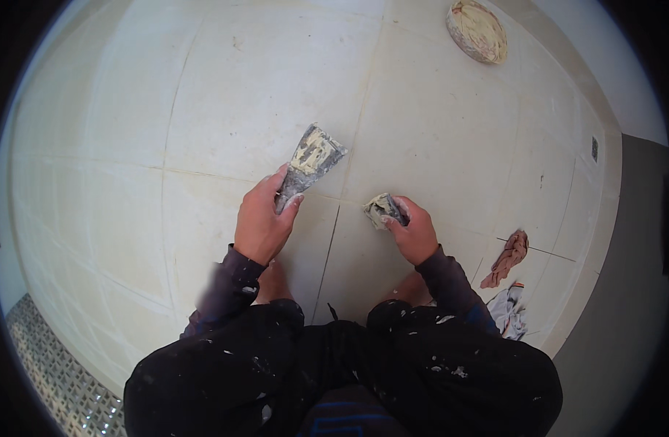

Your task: The person applies a pasty material into the gaps between floor tiles using a small handheld applicator and a putty knife, then wipes away the excess material with a cloth.

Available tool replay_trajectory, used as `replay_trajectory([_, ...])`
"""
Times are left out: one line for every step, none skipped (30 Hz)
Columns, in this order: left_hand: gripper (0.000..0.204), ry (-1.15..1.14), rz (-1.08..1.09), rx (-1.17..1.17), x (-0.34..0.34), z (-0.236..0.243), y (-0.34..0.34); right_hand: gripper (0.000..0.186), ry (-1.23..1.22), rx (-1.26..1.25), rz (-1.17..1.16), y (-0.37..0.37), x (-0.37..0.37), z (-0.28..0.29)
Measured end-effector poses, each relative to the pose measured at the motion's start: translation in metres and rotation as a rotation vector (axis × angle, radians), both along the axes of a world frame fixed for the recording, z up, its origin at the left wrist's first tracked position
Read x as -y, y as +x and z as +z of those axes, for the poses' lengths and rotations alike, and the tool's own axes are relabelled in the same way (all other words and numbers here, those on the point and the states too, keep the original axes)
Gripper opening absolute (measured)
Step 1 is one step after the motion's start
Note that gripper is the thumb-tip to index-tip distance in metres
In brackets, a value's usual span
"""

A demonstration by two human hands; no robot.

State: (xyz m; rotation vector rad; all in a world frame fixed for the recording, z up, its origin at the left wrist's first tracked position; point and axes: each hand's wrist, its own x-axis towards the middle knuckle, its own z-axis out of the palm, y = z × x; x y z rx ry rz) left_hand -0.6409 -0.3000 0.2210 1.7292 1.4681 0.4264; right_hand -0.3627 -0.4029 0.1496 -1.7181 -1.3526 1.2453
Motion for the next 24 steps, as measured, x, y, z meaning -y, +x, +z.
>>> replay_trajectory([0.053,0.002,-0.001,-0.004,-0.001,0.002,-0.001,0.034,-0.108,-0.192,-0.12,0.001,-0.004,-0.006])
replay_trajectory([0.053,0.011,-0.017,-0.013,-0.002,0.004,-0.001,0.034,-0.106,-0.196,-0.121,0.0,-0.007,-0.01])
replay_trajectory([0.054,0.019,-0.03,-0.019,-0.002,0.005,-0.001,0.033,-0.064,-0.137,-0.107,0.0,-0.01,-0.012])
replay_trajectory([0.054,0.021,-0.029,-0.02,-0.003,0.006,-0.003,0.032,-0.021,-0.077,-0.094,-0.001,-0.012,-0.012])
replay_trajectory([0.054,0.02,-0.032,-0.024,-0.004,0.008,-0.003,0.032,-0.02,-0.078,-0.094,-0.001,-0.014,-0.012])
replay_trajectory([0.054,0.015,-0.032,-0.03,-0.003,0.008,-0.004,0.033,-0.027,0.032,-0.08,-0.002,-0.016,-0.007])
replay_trajectory([0.054,0.011,-0.029,-0.033,-0.002,0.007,-0.004,0.033,-0.033,0.142,-0.067,-0.002,-0.018,-0.002])
replay_trajectory([0.054,0.01,-0.018,-0.043,-0.002,0.007,-0.004,0.033,-0.036,0.139,-0.063,-0.002,-0.019,0.005])
replay_trajectory([0.054,0.011,-0.011,-0.05,-0.002,0.007,-0.003,0.035,-0.044,0.223,-0.05,-0.001,-0.021,0.014])
replay_trajectory([0.054,0.009,-0.012,-0.05,-0.002,0.006,-0.003,0.037,-0.052,0.307,-0.036,0.0,-0.022,0.02])
replay_trajectory([0.054,0.016,-0.017,-0.04,-0.001,0.004,-0.004,0.037,-0.054,0.307,-0.036,0.003,-0.021,0.024])
replay_trajectory([0.054,0.023,-0.022,-0.028,-0.001,0.004,-0.003,0.037,-0.038,0.316,-0.049,0.008,-0.02,0.029])
replay_trajectory([0.054,0.022,-0.022,-0.026,-0.001,0.005,-0.003,0.037,-0.022,0.324,-0.061,0.011,-0.019,0.031])
replay_trajectory([0.054,0.006,-0.017,-0.025,-0.002,0.007,-0.002,0.037,-0.024,0.326,-0.061,0.011,-0.018,0.031])
replay_trajectory([0.054,-0.008,-0.011,-0.025,-0.003,0.008,-0.002,0.036,-0.018,0.277,-0.069,0.01,-0.018,0.032])
replay_trajectory([0.054,-0.009,-0.011,-0.025,-0.003,0.007,-0.002,0.036,-0.011,0.228,-0.077,0.009,-0.018,0.032])
replay_trajectory([0.054,0.005,-0.018,-0.017,-0.002,0.005,-0.003,0.036,-0.012,0.229,-0.077,0.008,-0.018,0.031])
replay_trajectory([0.054,0.021,-0.025,-0.011,-0.003,0.005,-0.004,0.036,-0.011,0.201,-0.086,0.005,-0.019,0.029])
replay_trajectory([0.054,0.021,-0.025,-0.013,-0.004,0.006,-0.005,0.035,-0.009,0.173,-0.096,0.002,-0.019,0.028])
replay_trajectory([0.054,0.021,-0.035,-0.021,-0.005,0.008,-0.004,0.035,-0.009,0.172,-0.095,0.001,-0.02,0.028])
replay_trajectory([0.054,0.02,-0.044,-0.027,-0.005,0.009,-0.003,0.036,-0.018,0.137,-0.102,0.001,-0.019,0.027])
replay_trajectory([0.054,0.019,-0.042,-0.028,-0.004,0.006,-0.005,0.036,-0.027,0.102,-0.108,0.002,-0.018,0.027])
replay_trajectory([0.054,0.021,-0.032,0.003,-0.004,0.002,-0.007,0.036,-0.027,0.101,-0.107,0.003,-0.016,0.022])
replay_trajectory([0.053,0.025,-0.022,0.036,-0.004,0.001,-0.007,0.037,-0.036,0.028,-0.118,0.005,-0.014,0.017])
